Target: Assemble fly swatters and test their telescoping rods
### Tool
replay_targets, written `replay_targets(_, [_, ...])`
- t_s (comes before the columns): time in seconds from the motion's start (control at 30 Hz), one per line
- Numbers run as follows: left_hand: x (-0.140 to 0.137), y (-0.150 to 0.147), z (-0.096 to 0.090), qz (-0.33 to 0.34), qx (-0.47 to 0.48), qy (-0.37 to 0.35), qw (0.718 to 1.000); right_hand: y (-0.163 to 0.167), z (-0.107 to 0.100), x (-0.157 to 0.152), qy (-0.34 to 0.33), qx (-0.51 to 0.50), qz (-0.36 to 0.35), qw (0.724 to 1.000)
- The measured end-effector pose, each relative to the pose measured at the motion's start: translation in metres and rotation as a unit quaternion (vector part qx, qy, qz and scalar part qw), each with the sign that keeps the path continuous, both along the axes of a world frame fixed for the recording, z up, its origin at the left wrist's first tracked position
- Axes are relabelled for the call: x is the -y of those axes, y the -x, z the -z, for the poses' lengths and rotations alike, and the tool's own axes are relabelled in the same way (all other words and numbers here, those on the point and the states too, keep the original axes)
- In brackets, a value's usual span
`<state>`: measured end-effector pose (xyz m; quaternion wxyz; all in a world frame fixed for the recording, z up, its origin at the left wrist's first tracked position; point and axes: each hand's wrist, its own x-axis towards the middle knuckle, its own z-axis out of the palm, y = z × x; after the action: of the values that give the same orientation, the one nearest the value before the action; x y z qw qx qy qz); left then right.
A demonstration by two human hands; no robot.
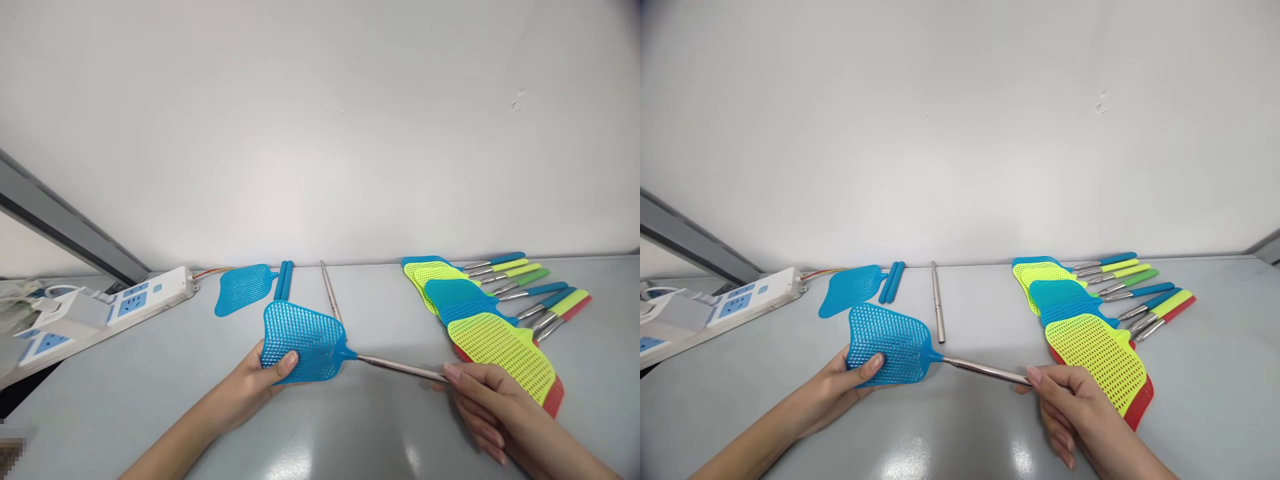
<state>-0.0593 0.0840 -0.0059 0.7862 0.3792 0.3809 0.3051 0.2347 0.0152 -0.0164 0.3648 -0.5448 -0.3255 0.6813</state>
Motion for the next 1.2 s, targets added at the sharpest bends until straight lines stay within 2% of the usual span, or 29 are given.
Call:
replay_targets(0.2, [-0.008, 0.003, -0.006, 0.014, 0.05, 0.085, 0.995, -0.006, 0.002, 0.001, -0.022, 0.043, -0.028, 0.998])
replay_targets(0.4, [-0.01, 0.005, -0.009, 0.014, 0.091, 0.137, 0.986, -0.008, -0.011, 0.002, -0.094, 0.205, -0.048, 0.973])
replay_targets(0.57, [-0.008, 0.009, -0.013, 0.112, 0.102, 0.143, 0.978, -0.01, -0.028, 0.002, -0.2, 0.269, -0.124, 0.934])
replay_targets(0.67, [-0.006, 0.008, -0.013, 0.147, 0.072, 0.163, 0.973, -0.013, -0.03, 0.004, -0.236, 0.282, -0.154, 0.917])
replay_targets(0.8, [-0.001, -0.001, -0.012, 0.1, 0.029, 0.183, 0.978, -0.017, -0.02, 0.007, -0.232, 0.274, -0.137, 0.923])
replay_targets(0.97, [0.009, -0.013, -0.013, 0.019, -0.058, 0.141, 0.988, -0.019, -0.012, 0.01, -0.217, 0.285, -0.093, 0.929])
replay_targets(1.2, [0.018, -0.023, -0.018, -0.008, -0.122, 0.083, 0.989, -0.015, -0.016, 0.009, -0.18, 0.351, -0.163, 0.904])
